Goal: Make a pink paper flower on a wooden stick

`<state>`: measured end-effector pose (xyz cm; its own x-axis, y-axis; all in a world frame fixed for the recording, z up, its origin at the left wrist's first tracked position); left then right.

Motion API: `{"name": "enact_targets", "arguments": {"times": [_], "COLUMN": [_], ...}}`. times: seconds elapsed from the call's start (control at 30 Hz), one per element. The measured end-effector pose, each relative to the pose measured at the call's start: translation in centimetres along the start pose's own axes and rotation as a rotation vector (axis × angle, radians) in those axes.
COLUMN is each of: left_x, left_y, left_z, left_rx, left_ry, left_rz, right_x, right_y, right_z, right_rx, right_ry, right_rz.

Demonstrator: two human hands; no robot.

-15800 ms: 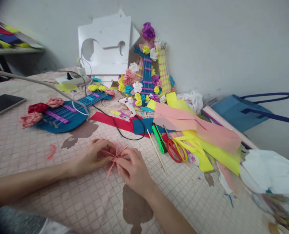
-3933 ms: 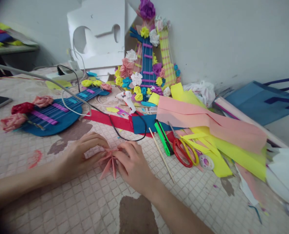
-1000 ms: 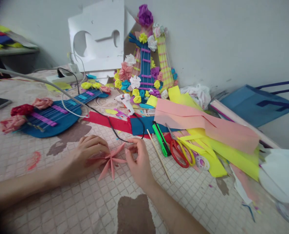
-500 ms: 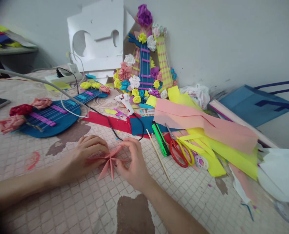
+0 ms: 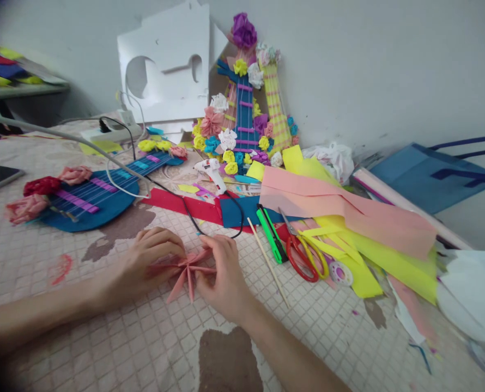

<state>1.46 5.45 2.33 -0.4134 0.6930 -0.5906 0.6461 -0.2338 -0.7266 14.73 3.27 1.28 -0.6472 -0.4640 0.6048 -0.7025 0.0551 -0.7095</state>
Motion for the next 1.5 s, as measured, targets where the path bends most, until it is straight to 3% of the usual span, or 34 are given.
{"name": "enact_targets", "arguments": {"times": [0.6, 0.77, 0.9, 1.33, 1.5], "left_x": [0.0, -0.2, -0.1, -0.2, -0.1], "left_y": [0.1, -0.1, 0.0, 0.0, 0.1], "left_z": [0.1, -0.1, 0.0, 0.0, 0.0], "left_rx": [0.028, 0.016, 0.007, 0.017, 0.021], "left_ry": [0.002, 0.012, 0.019, 0.016, 0.018], "left_rz": [0.003, -0.002, 0.009, 0.019, 0.029], "right_x": [0.2, -1.0, -2.4, -3.2, -2.0], "right_y": [-0.7, -1.8, -1.6, -1.8, -2.5], "right_z": [0.1, 0.3, 0.4, 0.6, 0.4], "right_rx": [-0.086, -0.229, -0.262, -0.327, -0.336], "right_ry": [-0.037, 0.075, 0.163, 0.23, 0.153], "right_rz": [-0.01, -0.103, -0.176, -0.23, -0.18]}}
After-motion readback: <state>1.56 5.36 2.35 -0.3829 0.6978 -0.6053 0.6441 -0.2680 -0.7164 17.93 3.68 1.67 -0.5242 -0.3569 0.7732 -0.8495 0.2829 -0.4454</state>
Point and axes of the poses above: each hand's wrist, its own z-axis away from the middle knuckle, its own y-axis out of the palm, x = y × z, the point moved 8 cm from there along -z, towards the middle knuckle, and after that the axes turned 9 degrees about z, right-handed, at the moved point
